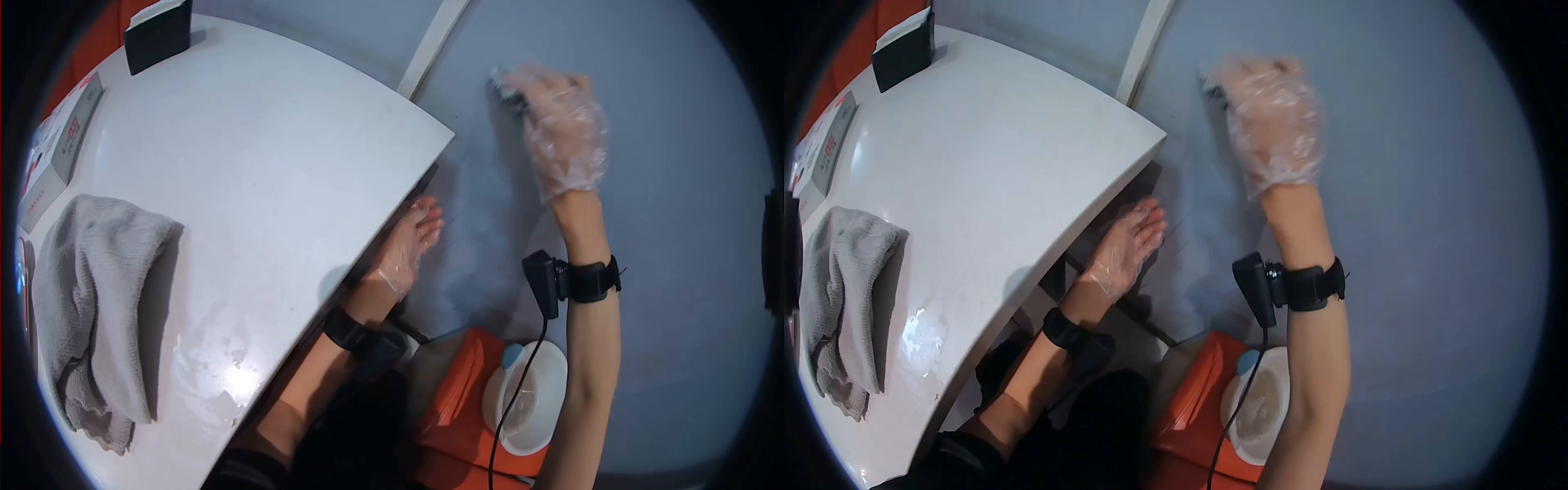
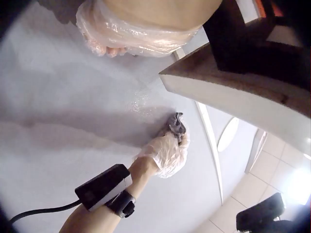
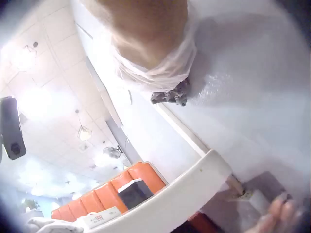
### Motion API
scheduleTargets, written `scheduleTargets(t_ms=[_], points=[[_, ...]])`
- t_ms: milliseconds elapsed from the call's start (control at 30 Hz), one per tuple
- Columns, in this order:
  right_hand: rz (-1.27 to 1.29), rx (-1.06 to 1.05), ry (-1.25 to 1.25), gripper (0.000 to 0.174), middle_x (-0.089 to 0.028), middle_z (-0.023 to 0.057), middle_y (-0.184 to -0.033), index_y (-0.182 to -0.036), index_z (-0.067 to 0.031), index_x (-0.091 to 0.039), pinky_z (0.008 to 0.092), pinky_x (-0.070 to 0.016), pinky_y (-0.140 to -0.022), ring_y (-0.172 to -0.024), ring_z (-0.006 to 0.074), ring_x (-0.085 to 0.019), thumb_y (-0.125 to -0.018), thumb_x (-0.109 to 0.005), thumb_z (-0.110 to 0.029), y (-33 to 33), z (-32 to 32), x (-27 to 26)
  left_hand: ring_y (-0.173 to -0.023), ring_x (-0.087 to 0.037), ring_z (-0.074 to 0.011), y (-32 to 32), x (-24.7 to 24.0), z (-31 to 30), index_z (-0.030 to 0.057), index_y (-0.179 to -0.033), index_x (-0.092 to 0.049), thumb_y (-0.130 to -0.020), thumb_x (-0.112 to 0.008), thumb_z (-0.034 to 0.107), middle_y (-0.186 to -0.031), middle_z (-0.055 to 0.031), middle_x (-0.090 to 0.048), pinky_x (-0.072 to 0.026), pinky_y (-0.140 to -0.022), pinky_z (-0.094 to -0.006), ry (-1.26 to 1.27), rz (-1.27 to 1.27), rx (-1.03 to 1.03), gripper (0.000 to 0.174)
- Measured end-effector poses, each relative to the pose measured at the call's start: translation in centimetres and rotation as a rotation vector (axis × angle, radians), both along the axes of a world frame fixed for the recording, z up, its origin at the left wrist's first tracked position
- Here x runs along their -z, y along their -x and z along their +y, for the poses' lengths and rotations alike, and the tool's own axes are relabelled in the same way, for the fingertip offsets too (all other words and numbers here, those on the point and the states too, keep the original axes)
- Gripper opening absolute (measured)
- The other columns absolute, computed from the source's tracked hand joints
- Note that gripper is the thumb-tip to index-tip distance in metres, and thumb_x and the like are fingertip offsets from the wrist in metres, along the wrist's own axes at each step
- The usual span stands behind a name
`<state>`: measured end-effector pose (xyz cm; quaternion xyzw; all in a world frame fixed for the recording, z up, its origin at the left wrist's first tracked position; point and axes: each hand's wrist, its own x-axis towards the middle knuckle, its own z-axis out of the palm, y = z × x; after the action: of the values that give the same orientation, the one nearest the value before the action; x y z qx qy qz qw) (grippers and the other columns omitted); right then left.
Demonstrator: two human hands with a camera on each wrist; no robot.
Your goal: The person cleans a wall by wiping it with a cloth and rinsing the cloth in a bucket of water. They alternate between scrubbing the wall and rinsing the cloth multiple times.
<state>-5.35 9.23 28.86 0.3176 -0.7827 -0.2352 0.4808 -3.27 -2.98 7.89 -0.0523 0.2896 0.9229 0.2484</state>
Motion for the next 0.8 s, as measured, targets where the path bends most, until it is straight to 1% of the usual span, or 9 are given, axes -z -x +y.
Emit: scheduleTargets(t_ms=[133, 200, 333, 400, 467, 633, 700, 733, 800], points=[[0.039, 0.157, 0.012, 0.036, -0.067, -0.0007, -0.106, -0.098, -0.0173, -0.067, 0.0350, -0.0530, -0.077, -0.091, 0.0277, -0.060, -0.070, -0.059, 0.004, 0.4, -1.1, 3.1, -0.106, -0.055, -0.0146, -0.1, 0.0, 0.2, 0.0101, -0.122, -0.055, -0.098, -0.050, 0.023, -0.113, -0.0038, -0.057, -0.0454, -0.091, -0.0270, 0.007, 0.010, 0.019, 0.028], [-0.287, 0.077, -0.036, 0.037, -0.067, -0.0009, -0.105, -0.098, -0.0186, -0.068, 0.0349, -0.0532, -0.076, -0.090, 0.0277, -0.060, -0.070, -0.060, 0.003, 1.1, -1.4, 5.5, -0.105, -0.056, -0.0145, -0.1, 0.4, 0.2, 0.0101, -0.121, -0.055, -0.098, -0.051, 0.024, -0.113, -0.0038, -0.057, -0.0457, -0.090, -0.0266, -0.021, 0.011, 0.019, 0.028], [-0.409, 0.104, 0.054, 0.031, -0.068, 0.0006, -0.101, -0.095, -0.0170, -0.066, 0.0386, -0.0526, -0.079, -0.091, 0.0283, -0.060, -0.069, -0.065, 0.000, 1.6, -0.8, 2.0, -0.103, -0.057, -0.0144, 0.2, 0.9, 0.0, 0.0103, -0.120, -0.056, -0.097, -0.053, 0.025, -0.113, -0.0036, -0.057, -0.0460, -0.090, -0.0259, -0.026, -0.015, -0.009, 0.027], [-0.325, 0.169, 0.037, 0.032, -0.068, 0.0018, -0.100, -0.097, -0.0172, -0.066, 0.0404, -0.0519, -0.081, -0.091, 0.0293, -0.060, -0.069, -0.066, 0.000, 1.6, -1.0, 1.5, -0.102, -0.057, -0.0145, 0.4, 1.1, -0.1, 0.0102, -0.120, -0.056, -0.097, -0.054, 0.025, -0.113, -0.0034, -0.057, -0.0460, -0.090, -0.0260, -0.021, -0.018, 0.001, 0.027], [-0.090, 0.015, 0.183, 0.025, -0.067, 0.0057, -0.086, -0.090, -0.0137, -0.066, 0.0394, -0.0522, -0.073, -0.085, 0.0305, -0.059, -0.069, -0.061, -0.003, 0.6, -2.2, 1.9, -0.102, -0.057, -0.0145, 0.3, 1.2, 0.0, 0.0101, -0.119, -0.056, -0.096, -0.055, 0.025, -0.113, -0.0032, -0.057, -0.0460, -0.090, -0.0260, -0.022, -0.022, 0.005, 0.027], [-0.234, -0.006, 0.125, 0.024, -0.065, 0.0044, -0.081, -0.089, -0.0137, -0.063, 0.0373, -0.0522, -0.069, -0.080, 0.0283, -0.057, -0.067, -0.061, -0.003, -0.8, -1.2, 6.1, -0.101, -0.057, -0.0143, 0.4, 1.6, 0.0, 0.0096, -0.119, -0.056, -0.096, -0.055, 0.025, -0.112, -0.0029, -0.057, -0.0462, -0.088, -0.0257, -0.043, 0.001, 0.001, 0.028], [-0.359, 0.256, 0.273, 0.039, -0.068, 0.0033, -0.094, -0.098, -0.0155, -0.065, 0.0388, -0.0515, -0.071, -0.086, 0.0278, -0.060, -0.063, -0.062, 0.002, -2.5, -1.6, 6.4, -0.102, -0.057, -0.0146, 0.3, 1.3, 0.1, 0.0098, -0.120, -0.055, -0.096, -0.055, 0.025, -0.113, -0.0033, -0.057, -0.0461, -0.088, -0.0268, -0.035, -0.004, -0.001, 0.029], [-0.360, 0.266, 0.280, 0.039, -0.068, 0.0033, -0.094, -0.098, -0.0155, -0.065, 0.0388, -0.0515, -0.071, -0.086, 0.0278, -0.060, -0.063, -0.062, 0.002, -3.3, -1.9, 7.0, -0.103, -0.056, -0.0149, 0.0, 0.9, 0.1, 0.0101, -0.122, -0.054, -0.096, -0.055, 0.025, -0.114, -0.0037, -0.056, -0.0459, -0.089, -0.0278, -0.023, -0.011, -0.001, 0.030], [-0.244, 0.319, 0.524, 0.040, -0.068, 0.0061, -0.095, -0.101, -0.0154, -0.064, 0.0396, -0.0502, -0.076, -0.090, 0.0295, -0.059, -0.064, -0.061, 0.000, -4.9, -3.1, 8.4, -0.101, -0.055, -0.0144, -1.0, 0.2, 0.7, 0.0099, -0.121, -0.054, -0.097, -0.053, 0.027, -0.112, -0.0045, -0.057, -0.0450, -0.088, -0.0274, -0.025, 0.028, -0.012, 0.029]])
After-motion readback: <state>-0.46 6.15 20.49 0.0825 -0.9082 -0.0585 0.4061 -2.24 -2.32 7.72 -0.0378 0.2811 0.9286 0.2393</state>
